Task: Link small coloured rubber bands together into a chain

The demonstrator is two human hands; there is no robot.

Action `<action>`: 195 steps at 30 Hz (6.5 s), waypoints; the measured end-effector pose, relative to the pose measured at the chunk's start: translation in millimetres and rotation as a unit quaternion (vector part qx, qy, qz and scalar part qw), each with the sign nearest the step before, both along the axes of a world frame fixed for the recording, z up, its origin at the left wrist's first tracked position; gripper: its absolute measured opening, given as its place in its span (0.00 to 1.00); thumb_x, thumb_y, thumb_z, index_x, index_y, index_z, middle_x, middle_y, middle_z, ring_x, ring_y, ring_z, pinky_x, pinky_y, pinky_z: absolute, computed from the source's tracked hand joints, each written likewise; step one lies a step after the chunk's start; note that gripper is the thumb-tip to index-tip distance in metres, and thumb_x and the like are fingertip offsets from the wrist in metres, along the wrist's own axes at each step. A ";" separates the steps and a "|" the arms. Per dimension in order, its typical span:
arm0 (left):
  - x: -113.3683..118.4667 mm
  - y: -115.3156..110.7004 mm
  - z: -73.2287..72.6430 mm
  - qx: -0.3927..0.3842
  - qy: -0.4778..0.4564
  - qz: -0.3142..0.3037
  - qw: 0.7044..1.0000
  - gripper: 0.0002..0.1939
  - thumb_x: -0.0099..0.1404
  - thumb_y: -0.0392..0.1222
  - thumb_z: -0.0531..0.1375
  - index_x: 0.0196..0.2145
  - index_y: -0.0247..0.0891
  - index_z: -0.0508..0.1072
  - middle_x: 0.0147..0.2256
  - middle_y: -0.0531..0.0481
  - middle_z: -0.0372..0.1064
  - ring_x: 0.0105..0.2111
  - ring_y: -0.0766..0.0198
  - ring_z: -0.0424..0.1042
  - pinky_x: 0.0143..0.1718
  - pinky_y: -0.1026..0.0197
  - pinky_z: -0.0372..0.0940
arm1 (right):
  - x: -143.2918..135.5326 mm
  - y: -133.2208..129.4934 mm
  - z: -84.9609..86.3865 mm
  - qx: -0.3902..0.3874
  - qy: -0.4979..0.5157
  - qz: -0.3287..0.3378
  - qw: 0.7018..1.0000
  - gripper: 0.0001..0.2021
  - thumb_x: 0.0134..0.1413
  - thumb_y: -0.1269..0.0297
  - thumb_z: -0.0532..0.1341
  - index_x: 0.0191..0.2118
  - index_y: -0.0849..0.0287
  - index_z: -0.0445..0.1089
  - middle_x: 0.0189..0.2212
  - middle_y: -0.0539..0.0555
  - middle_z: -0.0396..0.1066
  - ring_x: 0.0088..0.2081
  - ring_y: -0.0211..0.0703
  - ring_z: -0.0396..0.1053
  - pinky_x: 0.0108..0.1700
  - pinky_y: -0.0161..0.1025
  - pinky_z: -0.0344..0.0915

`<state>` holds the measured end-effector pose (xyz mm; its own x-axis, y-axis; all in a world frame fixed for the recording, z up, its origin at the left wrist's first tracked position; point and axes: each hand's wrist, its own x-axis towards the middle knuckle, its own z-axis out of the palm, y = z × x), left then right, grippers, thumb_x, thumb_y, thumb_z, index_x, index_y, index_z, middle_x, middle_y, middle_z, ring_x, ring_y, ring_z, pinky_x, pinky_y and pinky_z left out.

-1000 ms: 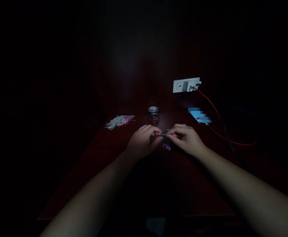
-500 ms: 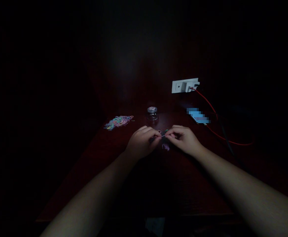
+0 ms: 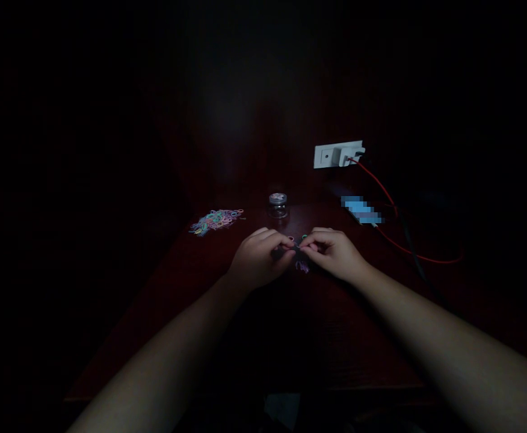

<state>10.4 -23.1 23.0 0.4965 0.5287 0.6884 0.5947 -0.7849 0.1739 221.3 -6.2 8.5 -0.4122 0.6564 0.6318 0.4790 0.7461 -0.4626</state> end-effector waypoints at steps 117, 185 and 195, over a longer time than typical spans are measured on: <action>6.2 -6.9 -0.2 -0.070 0.017 -0.018 0.997 0.04 0.63 0.39 0.56 0.33 0.39 0.72 0.30 0.51 0.71 0.32 0.63 0.67 0.38 0.58 0.62 | -8.3 -14.8 4.4 -0.175 0.021 0.102 0.979 0.04 0.52 0.68 0.59 0.29 0.61 0.63 0.21 0.46 0.57 0.24 0.33 0.54 0.26 0.32 0.53; 1.4 -3.6 -2.9 -0.072 0.025 0.012 0.997 0.04 0.63 0.39 0.56 0.32 0.40 0.71 0.29 0.52 0.70 0.31 0.64 0.67 0.37 0.59 0.61 | -5.5 -11.6 -0.1 -0.128 0.018 0.041 0.991 0.07 0.62 0.62 0.52 0.35 0.58 0.62 0.26 0.49 0.62 0.27 0.36 0.60 0.30 0.34 0.57; 1.9 -5.0 -1.5 -0.083 0.025 0.007 0.996 0.04 0.62 0.40 0.58 0.35 0.40 0.72 0.32 0.51 0.71 0.32 0.63 0.68 0.38 0.58 0.63 | -5.4 -12.1 0.1 -0.131 0.015 0.052 0.990 0.07 0.61 0.61 0.53 0.35 0.59 0.63 0.26 0.49 0.63 0.27 0.36 0.60 0.30 0.34 0.57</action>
